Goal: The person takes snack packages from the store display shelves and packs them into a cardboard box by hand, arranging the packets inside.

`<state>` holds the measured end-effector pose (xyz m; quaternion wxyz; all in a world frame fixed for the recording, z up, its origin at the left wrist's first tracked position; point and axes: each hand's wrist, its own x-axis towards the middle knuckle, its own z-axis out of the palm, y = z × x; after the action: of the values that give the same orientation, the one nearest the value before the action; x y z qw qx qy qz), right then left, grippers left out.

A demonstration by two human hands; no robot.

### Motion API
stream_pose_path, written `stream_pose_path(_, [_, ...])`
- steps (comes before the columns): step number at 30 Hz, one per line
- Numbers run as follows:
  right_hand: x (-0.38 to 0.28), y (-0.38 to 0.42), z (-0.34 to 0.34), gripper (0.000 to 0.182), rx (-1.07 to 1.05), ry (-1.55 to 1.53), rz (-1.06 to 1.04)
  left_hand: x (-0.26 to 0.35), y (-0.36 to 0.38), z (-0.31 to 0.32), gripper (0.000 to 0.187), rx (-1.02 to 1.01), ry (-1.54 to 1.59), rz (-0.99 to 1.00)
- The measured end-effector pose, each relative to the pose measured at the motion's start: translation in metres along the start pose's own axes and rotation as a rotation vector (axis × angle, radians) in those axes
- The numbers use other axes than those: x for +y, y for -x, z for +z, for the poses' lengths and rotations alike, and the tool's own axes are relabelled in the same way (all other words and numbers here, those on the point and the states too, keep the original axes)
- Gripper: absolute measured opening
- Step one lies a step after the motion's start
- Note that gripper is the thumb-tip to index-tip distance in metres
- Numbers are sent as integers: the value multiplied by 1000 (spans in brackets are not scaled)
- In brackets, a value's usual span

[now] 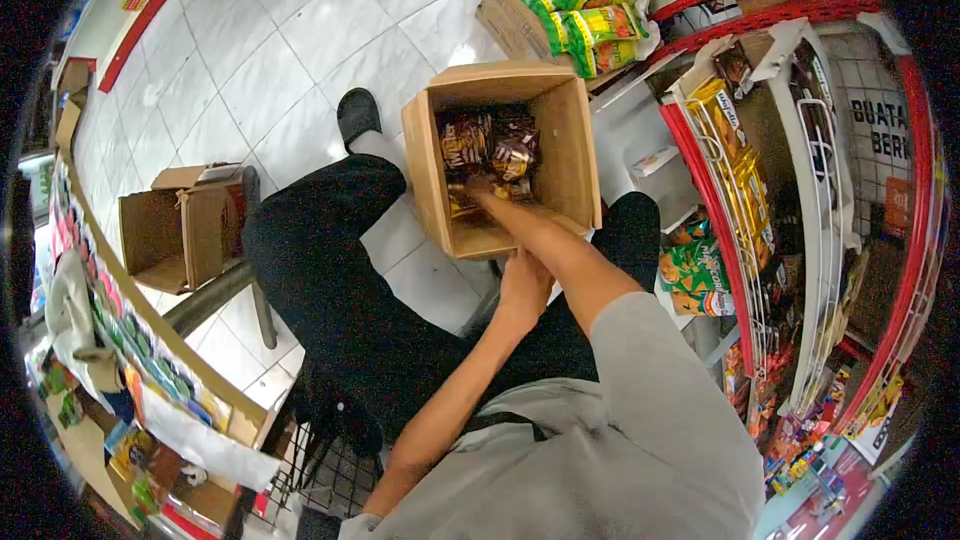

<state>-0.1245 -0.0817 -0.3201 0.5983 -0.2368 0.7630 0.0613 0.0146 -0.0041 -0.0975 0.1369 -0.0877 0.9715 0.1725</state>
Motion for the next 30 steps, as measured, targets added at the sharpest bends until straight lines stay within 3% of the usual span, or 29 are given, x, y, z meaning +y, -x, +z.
stream_pose_path(6, [27, 14, -8, 65, -11, -32, -92, -5, -1, -43, 51, -66, 103, -38])
stream_pose_path(9, [30, 46, -29, 65, 89, 63, -106, -3, -1, -46, 43, -52, 6, -75])
stream_pose_path(15, [36, 95, -54, 64, 640, 496, -25, 3, -2, -44, 41, -68, 3, -66])
stream_pose_path(17, [44, 96, -57, 62, 1000, 777, -20, 5, -1, -47, 41, -92, -35, -52])
stream_pose_path(18, [56, 81, -54, 62, 1004, 769, -20, 6, -1, -47, 41, -93, -43, -50])
stream_pose_path(21, [81, 10, -52, 39, 1285, 911, -364, 1, -3, -47, 40, -9, -3, -29])
stream_pose_path(22, [80, 4, -53, 39, 1286, 902, -365, -1, -2, -46, 40, -14, -9, -29])
stream_pose_path(25, [75, 8, -62, 39, 560, 397, -216, 1, -5, -46, 37, -48, 49, -59])
stream_pose_path(30, [68, 56, -92, 36, 814, 304, -214, 5, -6, -45, 37, -30, 51, -71])
